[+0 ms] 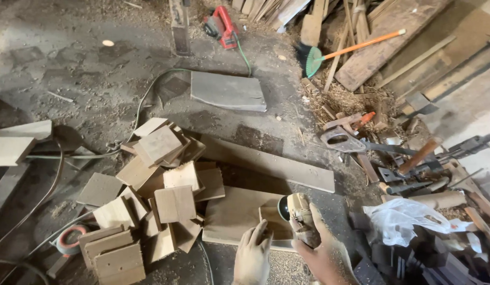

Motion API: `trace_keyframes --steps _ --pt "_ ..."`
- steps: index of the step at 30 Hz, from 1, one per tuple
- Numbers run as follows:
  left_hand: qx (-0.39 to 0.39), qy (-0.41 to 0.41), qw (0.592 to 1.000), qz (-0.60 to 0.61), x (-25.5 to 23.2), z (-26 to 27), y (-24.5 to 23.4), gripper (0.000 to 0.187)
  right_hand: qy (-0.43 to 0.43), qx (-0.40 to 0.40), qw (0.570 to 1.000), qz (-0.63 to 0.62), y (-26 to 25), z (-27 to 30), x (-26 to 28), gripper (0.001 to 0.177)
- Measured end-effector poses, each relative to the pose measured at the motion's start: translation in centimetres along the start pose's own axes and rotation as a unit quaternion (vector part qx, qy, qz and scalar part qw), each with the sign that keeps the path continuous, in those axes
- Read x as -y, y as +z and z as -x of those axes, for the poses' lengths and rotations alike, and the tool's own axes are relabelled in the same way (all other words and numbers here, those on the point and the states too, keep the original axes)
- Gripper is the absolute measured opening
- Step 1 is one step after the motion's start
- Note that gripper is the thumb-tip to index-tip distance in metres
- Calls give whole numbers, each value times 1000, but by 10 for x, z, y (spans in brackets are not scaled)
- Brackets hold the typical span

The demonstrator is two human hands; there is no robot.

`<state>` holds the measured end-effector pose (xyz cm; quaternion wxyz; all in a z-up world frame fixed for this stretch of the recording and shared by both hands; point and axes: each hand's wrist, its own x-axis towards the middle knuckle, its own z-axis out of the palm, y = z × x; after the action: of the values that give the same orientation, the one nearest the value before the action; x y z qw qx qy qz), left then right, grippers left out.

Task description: Sand the edges of small wooden squares using a power sander.

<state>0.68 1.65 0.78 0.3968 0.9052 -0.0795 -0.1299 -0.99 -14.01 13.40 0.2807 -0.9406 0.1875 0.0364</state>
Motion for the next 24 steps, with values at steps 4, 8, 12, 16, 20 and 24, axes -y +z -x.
trace_keyframes --steps 4,8,12,16,20,24 --pt "-193 192 958 -88 18 -4 12 27 9 -1 1000 9 5 -1 2 103" --pt "-130 108 985 22 3 -2 -9 20 24 56 998 33 -8 6 29 104" --pt "-127 43 987 87 3 0 -10 16 32 80 994 67 0 2 36 105" --pt "-128 117 985 8 15 -4 -3 12 10 81 992 99 3 6 54 103" --pt "-119 79 988 63 17 -4 3 14 -3 135 988 70 -2 11 82 101" --pt "-112 57 989 80 20 -4 8 26 -53 81 991 88 13 3 68 99"
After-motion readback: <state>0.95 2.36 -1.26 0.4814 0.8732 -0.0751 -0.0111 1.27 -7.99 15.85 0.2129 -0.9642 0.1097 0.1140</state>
